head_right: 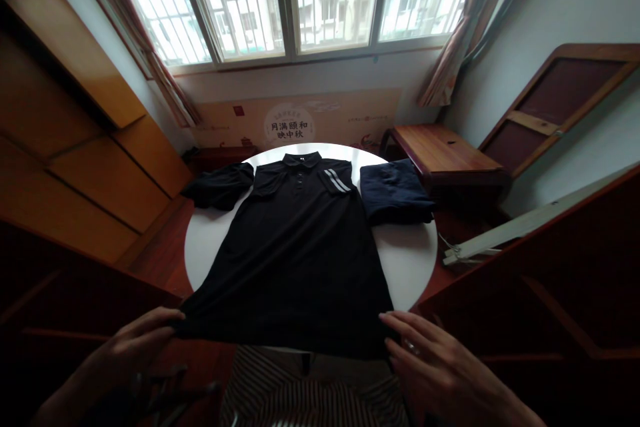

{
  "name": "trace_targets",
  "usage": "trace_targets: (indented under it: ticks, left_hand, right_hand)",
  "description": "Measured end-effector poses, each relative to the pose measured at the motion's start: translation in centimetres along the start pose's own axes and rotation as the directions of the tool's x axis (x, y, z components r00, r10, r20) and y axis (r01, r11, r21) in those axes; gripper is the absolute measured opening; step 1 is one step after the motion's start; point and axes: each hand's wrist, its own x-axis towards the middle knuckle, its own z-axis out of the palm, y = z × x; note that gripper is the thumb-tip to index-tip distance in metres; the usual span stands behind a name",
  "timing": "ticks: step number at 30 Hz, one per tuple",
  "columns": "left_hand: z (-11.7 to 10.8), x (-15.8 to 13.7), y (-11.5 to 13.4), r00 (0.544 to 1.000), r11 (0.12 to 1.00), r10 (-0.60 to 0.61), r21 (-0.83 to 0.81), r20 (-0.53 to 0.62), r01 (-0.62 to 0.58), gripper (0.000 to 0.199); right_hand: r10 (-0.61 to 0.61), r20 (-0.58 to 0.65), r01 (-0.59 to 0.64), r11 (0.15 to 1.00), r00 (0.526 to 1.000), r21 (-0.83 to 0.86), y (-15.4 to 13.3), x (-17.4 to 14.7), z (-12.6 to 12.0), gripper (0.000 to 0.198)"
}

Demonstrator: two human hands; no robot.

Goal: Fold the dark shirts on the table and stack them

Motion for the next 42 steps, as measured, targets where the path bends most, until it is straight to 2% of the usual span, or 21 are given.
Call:
trace_targets:
  ticks: [2, 4, 9, 16, 22, 27, 32, 38, 42]
  left_hand:
    - [-0.2, -0.1, -0.1, 0.997, 0.998, 0.065, -0.007, 0.035, -0.065, 0.024]
    - [-0.4, -0.1, 0.0, 0.996, 0.997, 0.079, -0.015, 0.041, -0.078, 0.026]
    - [-0.5, -0.1, -0.1, 0.996, 0.995, 0.088, -0.038, -0.006, -0.088, 0.023]
    - [-0.4, 0.1, 0.1, 0.999, 0.999, -0.011, -0.051, -0.034, 0.009, 0.021]
    - [0.3, 1.5, 1.4, 0.979, 0.996, -0.075, -0.059, -0.192, 0.064, 0.007]
    - [-0.4, 2.5, 2.3, 0.988, 0.996, -0.073, -0.056, -0.134, 0.066, 0.020]
    - [-1.1, 1.4, 2.2, 0.994, 0.996, -0.081, -0.044, -0.068, 0.078, 0.023]
    - [-0.8, 2.1, 2.9, 0.995, 0.995, -0.088, -0.051, -0.054, 0.085, 0.019]
    - [-0.8, 3.2, 3.1, 0.992, 0.996, -0.069, -0.063, -0.109, 0.062, 0.022]
  right_hand:
    - [-0.041, 0.060, 0.043, 0.999, 0.997, -0.021, -1.0, 0.7, 1.7, 0.031]
    - [-0.064, 0.078, 0.066, 0.997, 0.995, -0.029, -1.7, 0.9, 3.1, 0.032]
    - [-0.111, 0.025, 0.112, 0.992, 0.993, -0.053, -2.1, 0.8, 4.6, 0.026]
    - [-0.070, -0.058, 0.060, 0.986, 0.996, -0.158, -2.3, 1.2, 3.2, 0.029]
    - [-0.009, -0.141, -0.029, 0.963, 0.990, -0.268, -2.0, 1.7, 2.5, 0.032]
    - [-0.020, -0.200, -0.049, 0.941, 0.980, -0.335, -0.8, 1.5, 0.8, 0.029]
    - [-0.067, -0.201, -0.018, 0.918, 0.977, -0.395, 0.4, -0.2, -0.7, 0.029]
    - [0.046, -0.224, -0.115, 0.946, 0.973, -0.304, -0.3, -2.0, 0.6, 0.023]
    - [0.134, -0.305, -0.181, 0.975, 0.943, -0.129, -1.2, -1.5, 1.5, 0.029]
